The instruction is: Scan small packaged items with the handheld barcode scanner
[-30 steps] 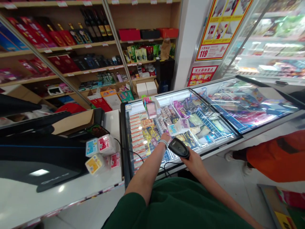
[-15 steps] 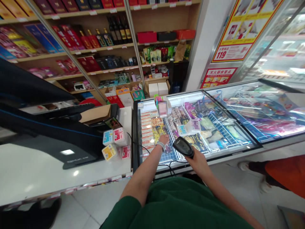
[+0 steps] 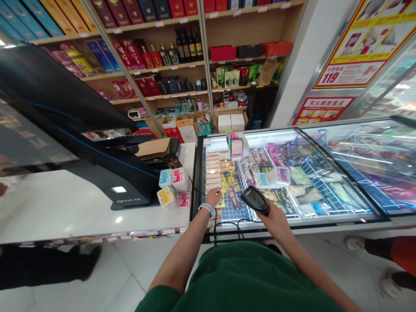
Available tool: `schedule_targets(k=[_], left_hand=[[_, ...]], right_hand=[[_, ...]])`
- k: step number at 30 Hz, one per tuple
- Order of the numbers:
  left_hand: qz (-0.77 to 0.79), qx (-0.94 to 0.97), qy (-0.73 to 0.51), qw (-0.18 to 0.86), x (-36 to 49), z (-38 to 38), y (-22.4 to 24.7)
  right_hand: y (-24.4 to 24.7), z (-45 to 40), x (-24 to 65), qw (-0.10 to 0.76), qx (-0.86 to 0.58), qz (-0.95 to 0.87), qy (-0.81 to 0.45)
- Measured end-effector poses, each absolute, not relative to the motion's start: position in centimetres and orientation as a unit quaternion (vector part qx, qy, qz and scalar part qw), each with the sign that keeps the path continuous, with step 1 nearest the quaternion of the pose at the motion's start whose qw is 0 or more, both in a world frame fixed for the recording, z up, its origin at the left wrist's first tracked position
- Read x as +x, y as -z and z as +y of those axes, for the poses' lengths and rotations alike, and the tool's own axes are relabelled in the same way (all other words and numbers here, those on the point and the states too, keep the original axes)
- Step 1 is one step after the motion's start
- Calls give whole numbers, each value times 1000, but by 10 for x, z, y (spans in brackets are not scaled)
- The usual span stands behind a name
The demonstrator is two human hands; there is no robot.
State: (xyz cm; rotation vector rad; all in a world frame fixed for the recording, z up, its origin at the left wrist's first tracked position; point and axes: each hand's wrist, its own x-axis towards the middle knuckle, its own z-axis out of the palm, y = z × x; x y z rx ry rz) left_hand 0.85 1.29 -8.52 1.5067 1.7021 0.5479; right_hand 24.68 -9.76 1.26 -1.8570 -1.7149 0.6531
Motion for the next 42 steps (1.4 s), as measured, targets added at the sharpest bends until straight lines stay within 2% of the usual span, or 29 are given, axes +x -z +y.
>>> schedule_targets(k=[4, 8, 12, 15, 22, 42], left_hand=[[678, 613, -223, 339, -14, -2, 84], [698, 654, -202, 211, -37, -23, 82], [750, 636, -153, 97, -55, -43, 84], [780, 616, -102, 53, -64, -52, 92], [796, 604, -21, 35, -76, -60, 111], [764, 644, 23, 19, -104, -70, 107]], right_hand=[[-13, -97, 241, 258, -675, -648, -242], [-11, -96, 235, 251, -669, -655, -246], [-6, -95, 233, 236, -667, -662, -244], [-5, -93, 231, 233, -668, -664, -242], [-10, -91, 226, 238, -661, -670, -240], [-10, -87, 220, 266, -659, -653, -261]])
